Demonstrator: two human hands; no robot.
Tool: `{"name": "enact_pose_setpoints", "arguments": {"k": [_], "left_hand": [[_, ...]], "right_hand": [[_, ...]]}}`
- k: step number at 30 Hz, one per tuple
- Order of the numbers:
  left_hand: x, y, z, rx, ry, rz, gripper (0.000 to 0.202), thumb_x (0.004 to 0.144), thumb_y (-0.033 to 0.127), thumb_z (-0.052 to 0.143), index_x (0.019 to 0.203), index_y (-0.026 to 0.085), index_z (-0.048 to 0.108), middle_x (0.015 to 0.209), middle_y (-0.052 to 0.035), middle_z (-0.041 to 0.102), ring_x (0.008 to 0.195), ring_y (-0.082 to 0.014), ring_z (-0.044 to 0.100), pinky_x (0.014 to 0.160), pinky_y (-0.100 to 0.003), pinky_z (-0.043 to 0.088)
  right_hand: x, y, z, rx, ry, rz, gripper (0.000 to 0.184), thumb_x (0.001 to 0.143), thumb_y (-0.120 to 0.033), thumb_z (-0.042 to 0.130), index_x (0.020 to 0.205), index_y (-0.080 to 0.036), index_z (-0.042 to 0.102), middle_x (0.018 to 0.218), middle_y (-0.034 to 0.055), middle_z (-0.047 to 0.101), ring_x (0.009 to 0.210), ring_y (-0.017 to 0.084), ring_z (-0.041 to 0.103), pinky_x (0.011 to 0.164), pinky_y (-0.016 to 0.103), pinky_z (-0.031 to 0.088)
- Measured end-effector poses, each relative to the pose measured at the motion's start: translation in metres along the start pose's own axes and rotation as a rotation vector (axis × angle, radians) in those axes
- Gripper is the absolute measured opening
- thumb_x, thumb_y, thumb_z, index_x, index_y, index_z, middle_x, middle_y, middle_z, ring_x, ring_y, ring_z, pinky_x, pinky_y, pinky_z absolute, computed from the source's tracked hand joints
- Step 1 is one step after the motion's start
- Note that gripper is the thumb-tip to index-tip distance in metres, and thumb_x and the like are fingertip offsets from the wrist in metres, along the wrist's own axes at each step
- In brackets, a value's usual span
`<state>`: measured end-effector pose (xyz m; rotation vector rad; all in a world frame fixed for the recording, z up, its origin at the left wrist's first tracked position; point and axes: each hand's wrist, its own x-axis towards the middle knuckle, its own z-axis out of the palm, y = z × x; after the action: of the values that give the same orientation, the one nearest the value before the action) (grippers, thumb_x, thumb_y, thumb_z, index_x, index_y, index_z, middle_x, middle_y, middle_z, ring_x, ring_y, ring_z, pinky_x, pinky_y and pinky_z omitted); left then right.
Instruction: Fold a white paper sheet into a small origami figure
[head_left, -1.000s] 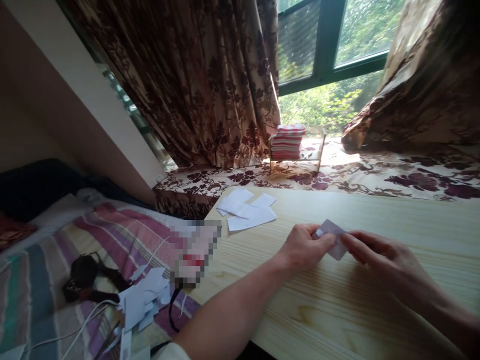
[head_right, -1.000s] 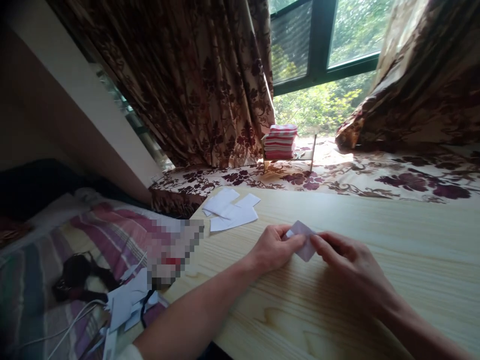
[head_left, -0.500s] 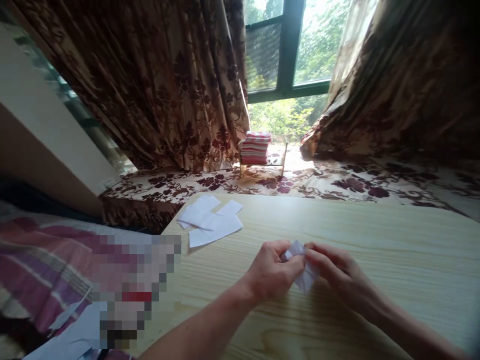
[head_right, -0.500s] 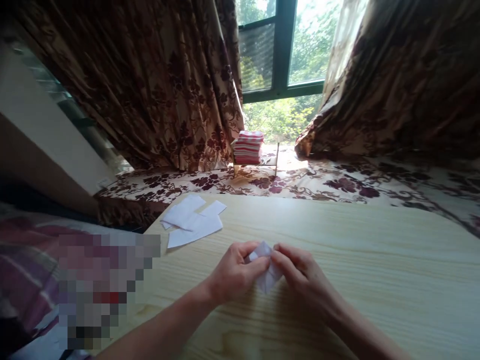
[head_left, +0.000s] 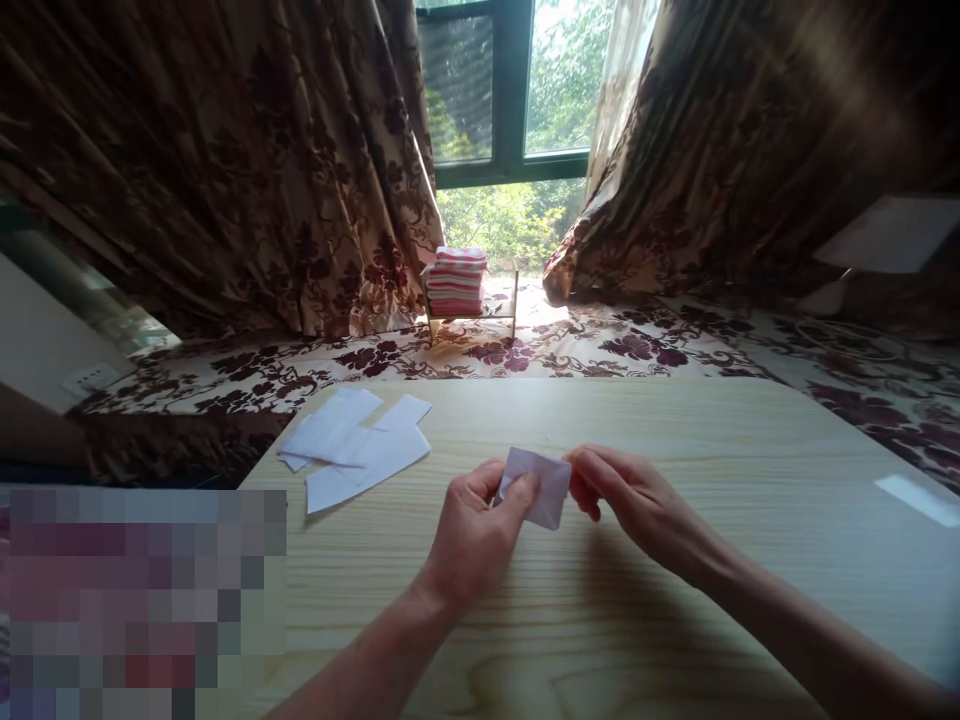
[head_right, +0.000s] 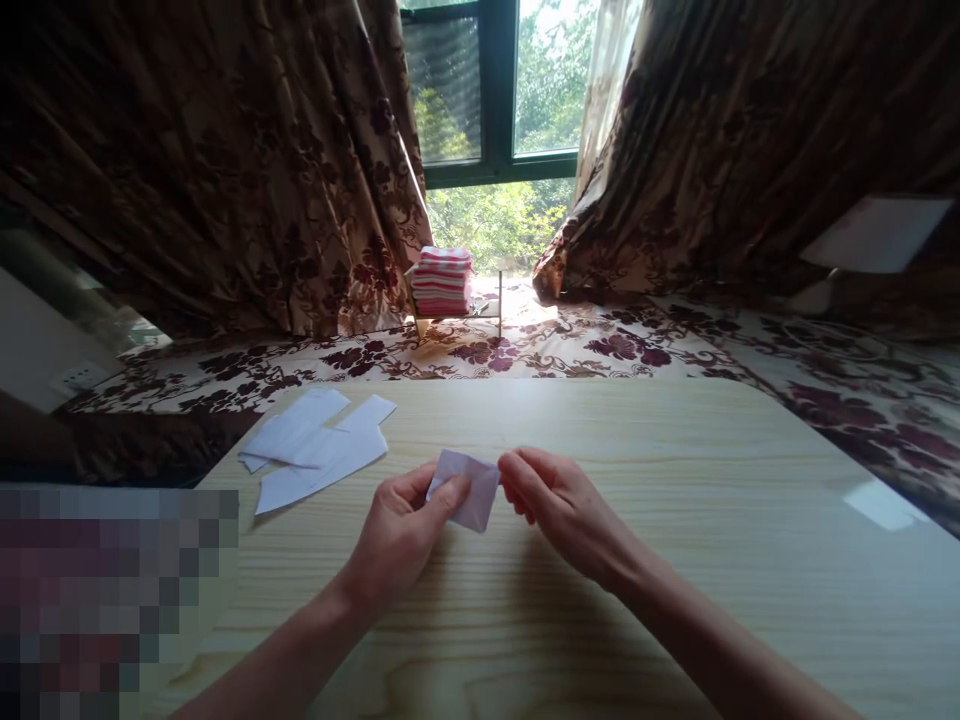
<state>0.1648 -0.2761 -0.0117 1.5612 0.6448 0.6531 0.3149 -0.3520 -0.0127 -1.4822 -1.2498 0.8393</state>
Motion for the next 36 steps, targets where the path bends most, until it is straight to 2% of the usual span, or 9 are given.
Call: {"name": "enact_pose_setpoints", "arguments": {"k": [5,12,16,21,25,28,31,36], "left_hand": [[-0.001,0.001,0.001,-0.053,-0.005,-0.038,0.028,0.081,0.037,0.055,0.075,0.011,0.062,0.064,0.0003,0.05,0.061,-0.0112,0.042,0.057,-0.023,0.034],[-0.002,0.005,0.004,-0.013,0.002,0.0,0.021,0.079,0.03,0.056,0.068,0.012,0.059,0.067,-0.0013,0.051,0.064,-0.0123,0.044,0.057,-0.023,0.035],[-0.005,0.006,0.005,-0.063,-0.02,-0.037,0.022,0.079,0.03,0.056,0.068,0.011,0.058,0.062,0.0,0.048,0.059,-0.0105,0.04,0.054,-0.023,0.033],[-0.001,0.005,0.004,-0.169,-0.057,-0.13,0.024,0.077,0.034,0.061,0.077,0.01,0.063,0.065,-0.0017,0.055,0.063,-0.0115,0.045,0.059,-0.023,0.036],[0.001,0.007,0.001,-0.25,-0.085,-0.139,0.026,0.072,0.031,0.068,0.088,0.011,0.066,0.074,-0.0029,0.061,0.071,-0.0131,0.05,0.068,-0.024,0.039],[0.001,0.009,0.0,-0.214,-0.001,-0.121,0.027,0.075,0.037,0.064,0.084,0.011,0.069,0.073,-0.0027,0.062,0.072,-0.0127,0.05,0.071,-0.024,0.039],[0.002,0.008,-0.001,-0.155,0.072,-0.102,0.036,0.078,0.045,0.058,0.079,0.012,0.07,0.068,-0.0018,0.06,0.07,-0.0126,0.048,0.07,-0.025,0.039],[0.003,0.006,-0.001,-0.092,0.108,-0.088,0.03,0.078,0.039,0.06,0.08,0.012,0.073,0.066,-0.0013,0.062,0.068,-0.0126,0.049,0.067,-0.023,0.039]], "right_hand": [[-0.005,-0.004,0.004,-0.073,0.028,-0.094,0.034,0.088,-0.042,0.046,0.064,-0.018,0.049,0.056,-0.0044,0.039,0.052,0.01,0.035,0.047,0.023,0.028],[-0.004,-0.006,0.006,-0.187,0.041,-0.119,0.036,0.09,-0.038,0.041,0.06,-0.019,0.043,0.057,-0.0038,0.037,0.054,0.01,0.035,0.049,0.023,0.029],[-0.004,-0.01,0.007,-0.228,0.03,-0.157,0.034,0.09,-0.036,0.041,0.06,-0.019,0.04,0.058,-0.0036,0.038,0.054,0.01,0.035,0.049,0.023,0.03],[-0.004,-0.006,0.01,-0.163,0.124,-0.126,0.035,0.088,-0.037,0.043,0.059,-0.019,0.042,0.056,-0.0039,0.038,0.053,0.01,0.035,0.048,0.023,0.03],[-0.002,-0.002,0.006,-0.082,0.253,-0.08,0.034,0.086,-0.042,0.048,0.062,-0.017,0.05,0.056,-0.0031,0.042,0.052,0.01,0.037,0.047,0.023,0.031],[-0.002,0.0,0.004,-0.061,0.31,-0.064,0.034,0.084,-0.043,0.05,0.063,-0.017,0.053,0.055,-0.0028,0.044,0.052,0.01,0.037,0.047,0.023,0.031],[-0.002,0.0,0.003,-0.044,0.311,-0.056,0.033,0.084,-0.043,0.051,0.064,-0.017,0.054,0.056,-0.0026,0.046,0.052,0.01,0.039,0.047,0.022,0.032],[-0.001,0.0,0.006,-0.003,0.262,-0.048,0.033,0.083,-0.043,0.052,0.064,-0.017,0.056,0.053,-0.0043,0.042,0.049,0.009,0.035,0.045,0.022,0.029]]}}
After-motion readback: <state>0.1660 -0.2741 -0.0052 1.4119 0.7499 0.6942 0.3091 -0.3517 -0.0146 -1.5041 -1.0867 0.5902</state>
